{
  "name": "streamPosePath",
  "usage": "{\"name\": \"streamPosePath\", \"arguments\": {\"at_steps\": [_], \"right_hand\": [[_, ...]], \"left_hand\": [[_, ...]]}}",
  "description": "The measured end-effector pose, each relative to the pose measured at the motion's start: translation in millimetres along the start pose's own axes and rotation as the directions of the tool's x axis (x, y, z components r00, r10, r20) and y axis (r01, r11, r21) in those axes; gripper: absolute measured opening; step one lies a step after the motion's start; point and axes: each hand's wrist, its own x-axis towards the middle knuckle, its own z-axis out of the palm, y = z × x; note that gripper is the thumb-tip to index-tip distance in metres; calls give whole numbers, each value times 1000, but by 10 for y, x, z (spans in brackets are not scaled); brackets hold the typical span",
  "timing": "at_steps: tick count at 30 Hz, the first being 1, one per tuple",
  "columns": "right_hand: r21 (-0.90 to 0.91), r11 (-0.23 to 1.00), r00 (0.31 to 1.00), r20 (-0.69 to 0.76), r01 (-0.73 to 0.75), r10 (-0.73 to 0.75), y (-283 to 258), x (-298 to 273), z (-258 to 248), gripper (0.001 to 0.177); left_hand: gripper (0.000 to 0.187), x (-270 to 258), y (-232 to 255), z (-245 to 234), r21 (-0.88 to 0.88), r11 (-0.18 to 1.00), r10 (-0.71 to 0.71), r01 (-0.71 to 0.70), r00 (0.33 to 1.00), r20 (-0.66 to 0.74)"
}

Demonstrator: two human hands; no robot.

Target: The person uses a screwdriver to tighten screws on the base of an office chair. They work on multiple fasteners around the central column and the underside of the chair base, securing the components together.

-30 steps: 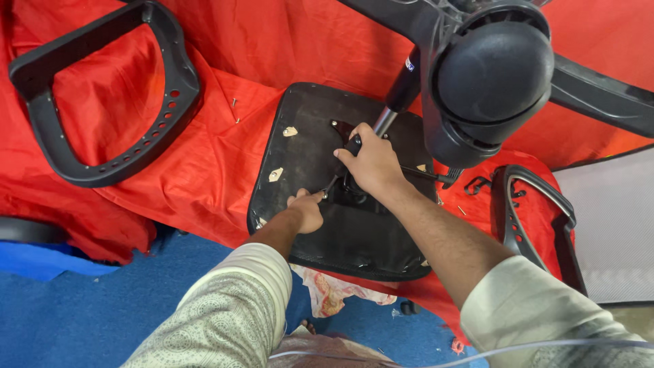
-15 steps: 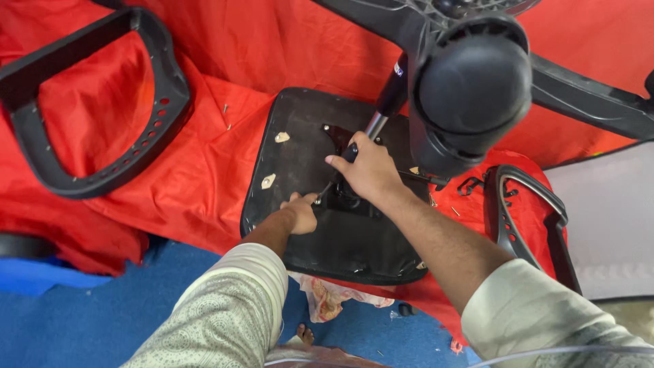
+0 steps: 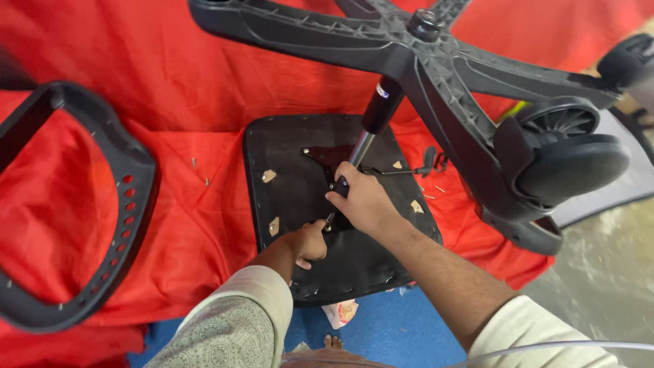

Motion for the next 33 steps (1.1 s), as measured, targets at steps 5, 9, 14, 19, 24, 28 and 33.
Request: {"name": "streamPosePath", "arguments": {"at_steps": [5, 9, 14, 19, 24, 28, 33], "right_hand": [[70, 988, 991, 22, -135, 134, -64, 60, -60, 30], [104, 941, 944, 112, -323, 311, -104, 63, -129, 24], [137, 939, 944, 140, -316, 298, -146, 102, -133, 24], [158, 955, 952, 215, -252, 216, -79, 176, -183, 22], [67, 992, 955, 284, -111, 87, -47, 219, -220, 24], [-3, 991, 936, 330, -132, 126, -45, 265, -249, 24], [35, 936, 905, 271, -350, 328, -86, 238, -127, 28]], "left_hand": [[94, 128, -70, -70, -17, 1000, 23, -22, 994, 110], [90, 203, -86, -88, -70, 998, 19, -8, 988, 155], [86, 198, -59, -139, -34, 999, 18, -13, 987, 163], [88, 193, -74, -155, -37, 999, 39, -33, 981, 188], [90, 171, -48, -177, -7, 1000, 26, -25, 981, 191], [92, 134, -13, -187, 62, 997, 38, -51, 982, 186], [91, 116, -4, -199, 77, 995, 41, -57, 981, 187]]}}
